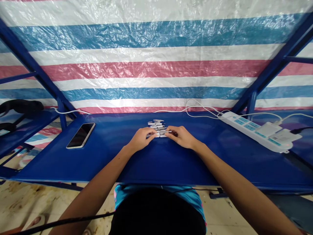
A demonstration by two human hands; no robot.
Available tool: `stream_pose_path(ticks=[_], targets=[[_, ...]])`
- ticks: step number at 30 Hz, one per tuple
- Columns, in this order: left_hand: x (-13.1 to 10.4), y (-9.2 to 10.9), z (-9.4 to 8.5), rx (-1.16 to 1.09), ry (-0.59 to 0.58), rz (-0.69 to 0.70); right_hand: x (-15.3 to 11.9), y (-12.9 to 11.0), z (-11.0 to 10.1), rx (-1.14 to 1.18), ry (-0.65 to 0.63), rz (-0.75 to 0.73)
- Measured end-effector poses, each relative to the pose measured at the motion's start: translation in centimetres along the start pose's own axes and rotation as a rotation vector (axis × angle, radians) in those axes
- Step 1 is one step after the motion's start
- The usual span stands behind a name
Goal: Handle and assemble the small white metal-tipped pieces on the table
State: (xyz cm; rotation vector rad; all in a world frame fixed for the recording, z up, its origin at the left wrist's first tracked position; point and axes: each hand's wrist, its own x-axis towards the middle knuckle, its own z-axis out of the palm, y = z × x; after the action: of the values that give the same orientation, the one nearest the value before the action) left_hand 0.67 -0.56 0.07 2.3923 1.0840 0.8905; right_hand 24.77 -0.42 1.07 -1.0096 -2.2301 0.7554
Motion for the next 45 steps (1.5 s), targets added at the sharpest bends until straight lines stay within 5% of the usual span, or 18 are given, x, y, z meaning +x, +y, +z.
stream_pose_path(ticks=[45], targets=[[-0.01, -0.41, 0.27, -0.026, 0.033, -0.019, 0.18, -0.08, 0.14, 0.002, -0.059, -0.017]])
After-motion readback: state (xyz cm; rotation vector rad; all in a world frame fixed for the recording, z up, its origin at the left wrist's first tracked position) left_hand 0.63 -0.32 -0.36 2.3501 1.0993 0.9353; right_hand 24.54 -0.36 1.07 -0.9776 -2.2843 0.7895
